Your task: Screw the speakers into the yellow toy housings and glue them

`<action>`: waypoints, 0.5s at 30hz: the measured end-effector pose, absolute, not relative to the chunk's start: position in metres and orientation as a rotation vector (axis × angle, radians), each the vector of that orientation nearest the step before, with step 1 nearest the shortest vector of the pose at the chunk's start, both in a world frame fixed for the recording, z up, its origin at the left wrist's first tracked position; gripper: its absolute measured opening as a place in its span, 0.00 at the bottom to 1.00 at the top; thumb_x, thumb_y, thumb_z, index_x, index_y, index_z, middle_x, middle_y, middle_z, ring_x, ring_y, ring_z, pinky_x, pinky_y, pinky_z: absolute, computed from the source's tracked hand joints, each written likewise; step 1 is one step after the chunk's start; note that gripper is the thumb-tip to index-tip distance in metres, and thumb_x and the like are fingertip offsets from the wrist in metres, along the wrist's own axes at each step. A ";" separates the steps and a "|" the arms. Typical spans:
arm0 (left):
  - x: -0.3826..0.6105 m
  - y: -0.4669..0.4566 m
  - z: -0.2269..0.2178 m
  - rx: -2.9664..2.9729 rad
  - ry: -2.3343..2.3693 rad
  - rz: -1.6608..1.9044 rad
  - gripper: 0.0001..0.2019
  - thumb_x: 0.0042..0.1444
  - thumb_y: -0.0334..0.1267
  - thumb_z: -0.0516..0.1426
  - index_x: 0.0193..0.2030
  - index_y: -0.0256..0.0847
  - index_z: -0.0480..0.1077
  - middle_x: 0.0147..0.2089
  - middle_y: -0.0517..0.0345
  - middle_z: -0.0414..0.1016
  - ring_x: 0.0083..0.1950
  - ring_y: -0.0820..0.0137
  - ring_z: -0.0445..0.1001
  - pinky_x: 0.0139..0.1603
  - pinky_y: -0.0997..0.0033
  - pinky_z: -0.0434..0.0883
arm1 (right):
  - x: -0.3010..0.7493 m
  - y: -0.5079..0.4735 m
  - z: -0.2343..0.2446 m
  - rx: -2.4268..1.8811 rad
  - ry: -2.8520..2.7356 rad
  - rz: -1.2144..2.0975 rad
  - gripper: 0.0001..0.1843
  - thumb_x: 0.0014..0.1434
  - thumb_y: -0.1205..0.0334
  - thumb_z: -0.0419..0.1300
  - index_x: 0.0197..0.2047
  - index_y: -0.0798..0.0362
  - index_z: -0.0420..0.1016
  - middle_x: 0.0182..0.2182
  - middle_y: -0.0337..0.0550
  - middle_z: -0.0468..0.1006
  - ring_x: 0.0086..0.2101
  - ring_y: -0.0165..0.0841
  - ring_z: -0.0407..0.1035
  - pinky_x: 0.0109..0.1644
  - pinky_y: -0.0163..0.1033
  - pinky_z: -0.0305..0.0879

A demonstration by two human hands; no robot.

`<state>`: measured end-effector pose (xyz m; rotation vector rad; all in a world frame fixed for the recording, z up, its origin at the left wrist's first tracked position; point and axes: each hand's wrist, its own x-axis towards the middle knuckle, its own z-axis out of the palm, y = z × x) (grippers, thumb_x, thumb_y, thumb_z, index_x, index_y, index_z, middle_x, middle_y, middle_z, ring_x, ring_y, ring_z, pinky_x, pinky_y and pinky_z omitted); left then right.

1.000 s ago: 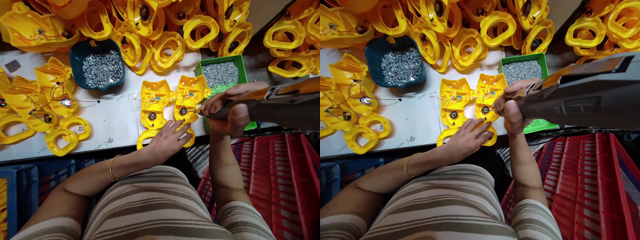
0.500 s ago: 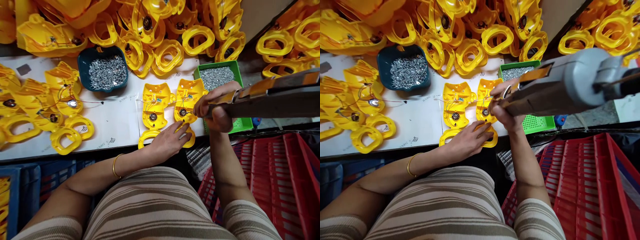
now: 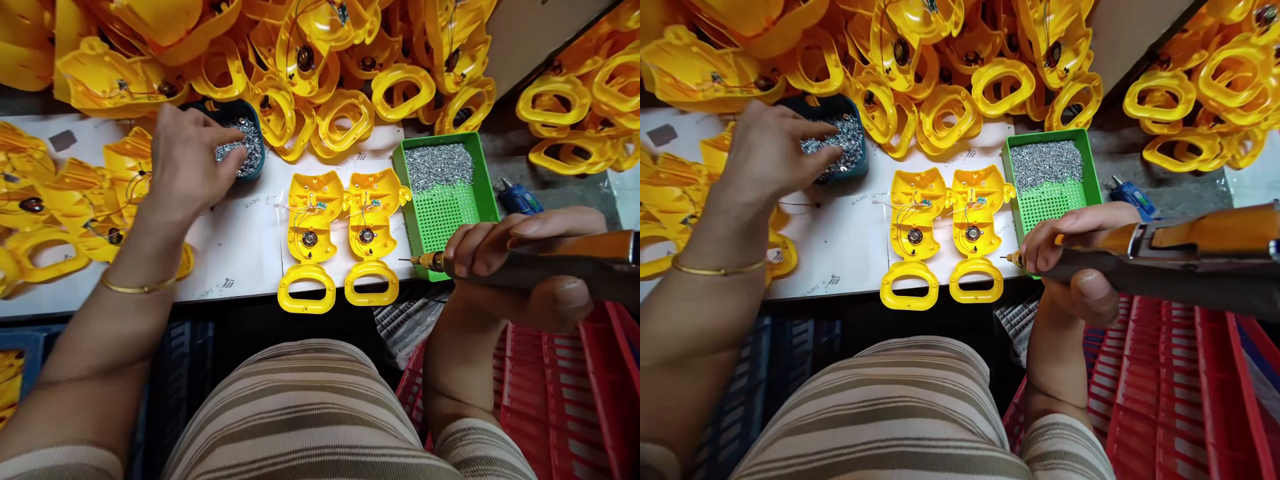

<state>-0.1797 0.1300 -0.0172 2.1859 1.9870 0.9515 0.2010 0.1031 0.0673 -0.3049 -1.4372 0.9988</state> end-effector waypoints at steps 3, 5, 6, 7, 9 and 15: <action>-0.222 0.164 -0.049 2.231 2.167 0.671 0.40 0.33 0.78 0.59 0.27 0.34 0.79 0.19 0.63 0.69 0.29 0.75 0.64 0.48 0.67 0.68 | 0.199 0.099 0.065 -0.307 -1.435 1.009 0.11 0.52 0.55 0.66 0.37 0.50 0.78 0.12 0.30 0.62 0.07 0.28 0.54 0.06 0.34 0.52; -0.228 0.171 -0.061 2.234 2.132 0.644 0.40 0.40 0.76 0.55 0.26 0.33 0.78 0.15 0.69 0.62 0.24 0.82 0.59 0.46 0.71 0.66 | 0.199 0.096 0.065 -0.329 -1.448 1.021 0.11 0.51 0.55 0.66 0.37 0.50 0.76 0.13 0.30 0.63 0.08 0.28 0.56 0.07 0.33 0.55; -0.227 0.170 -0.064 2.205 2.125 0.679 0.38 0.43 0.73 0.55 0.27 0.33 0.79 0.13 0.71 0.61 0.23 0.85 0.57 0.46 0.71 0.66 | 0.199 0.095 0.065 -0.338 -1.446 1.023 0.10 0.51 0.56 0.66 0.36 0.50 0.76 0.13 0.30 0.64 0.08 0.27 0.57 0.08 0.32 0.56; -0.226 0.169 -0.064 2.161 2.122 0.718 0.35 0.44 0.70 0.58 0.27 0.32 0.79 0.12 0.72 0.60 0.22 0.87 0.55 0.45 0.70 0.67 | 0.200 0.095 0.065 -0.336 -1.447 1.025 0.10 0.51 0.56 0.65 0.36 0.51 0.75 0.13 0.30 0.64 0.08 0.27 0.57 0.08 0.32 0.56; -0.223 0.164 -0.059 2.059 2.126 0.770 0.32 0.42 0.65 0.63 0.30 0.31 0.80 0.11 0.73 0.60 0.22 0.89 0.54 0.45 0.67 0.68 | 0.203 0.094 0.065 -0.315 -1.460 1.037 0.09 0.51 0.57 0.65 0.35 0.51 0.75 0.13 0.30 0.64 0.07 0.27 0.56 0.08 0.31 0.56; -0.216 0.157 -0.040 1.984 2.306 0.659 0.34 0.47 0.63 0.60 0.39 0.27 0.80 0.16 0.70 0.65 0.28 0.85 0.63 0.47 0.58 0.67 | 0.208 0.094 0.065 -0.317 -1.534 1.103 0.11 0.51 0.58 0.65 0.38 0.52 0.77 0.14 0.32 0.66 0.09 0.29 0.60 0.10 0.33 0.61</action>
